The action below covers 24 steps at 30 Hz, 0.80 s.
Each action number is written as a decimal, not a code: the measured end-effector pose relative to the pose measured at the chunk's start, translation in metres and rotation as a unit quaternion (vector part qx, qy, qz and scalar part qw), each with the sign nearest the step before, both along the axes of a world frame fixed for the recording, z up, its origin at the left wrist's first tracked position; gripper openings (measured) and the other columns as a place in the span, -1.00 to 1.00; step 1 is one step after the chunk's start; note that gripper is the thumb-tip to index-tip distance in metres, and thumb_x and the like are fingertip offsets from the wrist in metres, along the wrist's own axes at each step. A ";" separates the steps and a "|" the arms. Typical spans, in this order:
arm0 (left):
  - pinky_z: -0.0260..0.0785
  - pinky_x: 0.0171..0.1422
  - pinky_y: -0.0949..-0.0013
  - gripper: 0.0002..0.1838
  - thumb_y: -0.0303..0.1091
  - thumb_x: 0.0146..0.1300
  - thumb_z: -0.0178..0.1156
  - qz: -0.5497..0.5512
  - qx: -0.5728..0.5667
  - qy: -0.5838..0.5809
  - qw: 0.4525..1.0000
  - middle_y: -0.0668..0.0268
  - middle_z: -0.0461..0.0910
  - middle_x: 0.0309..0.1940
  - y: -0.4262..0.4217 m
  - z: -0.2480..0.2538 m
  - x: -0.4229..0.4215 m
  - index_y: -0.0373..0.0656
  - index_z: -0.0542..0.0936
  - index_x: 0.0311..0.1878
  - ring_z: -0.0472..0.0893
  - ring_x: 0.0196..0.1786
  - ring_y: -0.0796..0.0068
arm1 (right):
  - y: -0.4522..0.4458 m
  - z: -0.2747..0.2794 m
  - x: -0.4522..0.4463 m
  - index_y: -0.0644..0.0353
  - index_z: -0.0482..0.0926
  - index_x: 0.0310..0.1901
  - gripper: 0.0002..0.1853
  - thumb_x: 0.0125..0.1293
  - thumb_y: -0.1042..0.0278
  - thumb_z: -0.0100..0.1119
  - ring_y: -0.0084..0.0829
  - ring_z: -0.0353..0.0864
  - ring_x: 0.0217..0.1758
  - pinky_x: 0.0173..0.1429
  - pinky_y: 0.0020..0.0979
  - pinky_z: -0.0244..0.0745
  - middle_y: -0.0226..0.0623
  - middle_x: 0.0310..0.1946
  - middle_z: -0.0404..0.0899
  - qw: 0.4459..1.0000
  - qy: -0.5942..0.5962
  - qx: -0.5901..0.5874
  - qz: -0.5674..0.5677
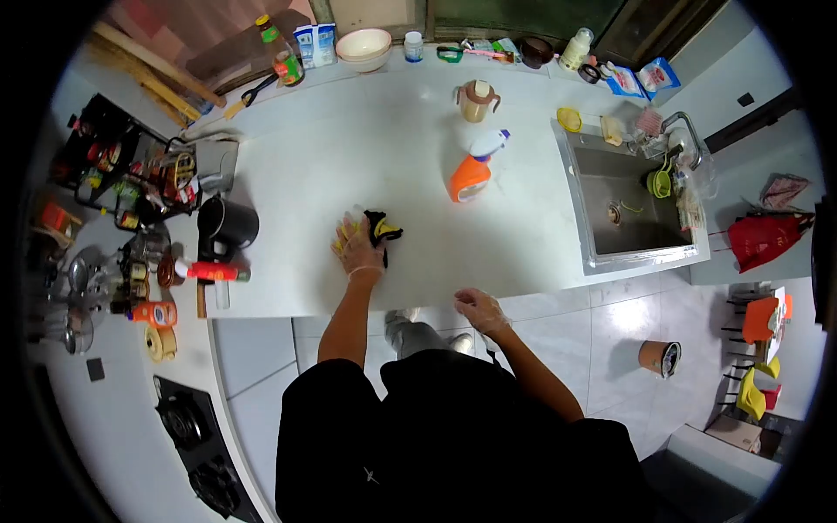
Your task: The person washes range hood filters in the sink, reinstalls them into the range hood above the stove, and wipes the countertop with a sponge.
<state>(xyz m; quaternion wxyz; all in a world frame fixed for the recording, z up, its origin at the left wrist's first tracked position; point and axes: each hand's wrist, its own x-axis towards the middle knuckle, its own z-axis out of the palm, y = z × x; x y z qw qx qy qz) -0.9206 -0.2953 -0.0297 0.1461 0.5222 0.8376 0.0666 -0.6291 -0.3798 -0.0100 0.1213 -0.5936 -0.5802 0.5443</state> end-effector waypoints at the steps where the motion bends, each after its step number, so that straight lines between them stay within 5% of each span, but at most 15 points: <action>1: -0.27 0.65 -0.18 -0.15 0.02 0.26 0.34 -0.008 -0.005 0.011 1.000 0.26 -0.10 0.64 0.017 -0.002 -0.010 0.31 0.17 0.57 -0.08 0.65 0.06 | 0.007 -0.002 -0.007 0.25 0.60 0.13 -0.56 0.31 0.15 0.23 -0.20 0.67 0.11 0.26 -0.28 0.51 -0.09 0.03 0.69 1.000 -0.010 -0.008 -0.011; 10: -0.32 0.65 -0.18 -0.26 0.09 0.40 0.16 -0.166 -0.019 0.059 0.984 0.23 -0.16 0.65 0.176 -0.022 -0.089 0.32 0.13 0.58 -0.13 0.66 0.10 | 0.031 -0.038 -0.057 0.29 0.59 0.13 -0.55 0.33 0.14 0.22 -0.21 0.68 0.11 0.25 -0.26 0.52 -0.04 0.04 0.68 0.994 -0.014 -0.034 -0.103; 14: -0.32 0.64 -0.22 -0.24 0.14 0.31 0.21 -0.183 0.056 0.066 0.979 0.21 -0.01 0.61 0.218 -0.043 -0.094 0.28 0.23 0.54 -0.06 0.64 0.04 | 0.019 -0.034 -0.067 0.32 0.59 0.14 -0.54 0.35 0.14 0.21 -0.23 0.67 0.11 0.23 -0.27 0.53 -0.05 0.03 0.68 0.983 -0.032 -0.069 -0.165; 19: -0.24 0.62 -0.25 -0.28 0.00 0.24 0.28 -0.236 0.109 0.052 0.964 0.18 0.24 0.48 0.205 -0.051 -0.085 0.12 0.35 0.47 0.04 0.59 -0.02 | -0.004 -0.058 -0.069 0.35 0.57 0.16 -0.53 0.36 0.17 0.20 -0.32 0.67 0.08 0.20 -0.33 0.54 -0.12 0.02 0.68 0.965 0.029 -0.111 -0.236; 24: -0.26 0.66 -0.14 -0.24 -0.07 0.21 0.30 -0.351 0.015 0.016 0.936 0.19 0.14 0.54 0.120 -0.012 -0.019 0.13 0.31 0.49 -0.04 0.63 0.05 | -0.011 -0.053 -0.065 0.27 0.57 0.17 -0.55 0.35 0.16 0.23 -0.29 0.67 0.05 0.20 -0.29 0.54 -0.12 -0.01 0.68 0.972 0.022 -0.097 -0.213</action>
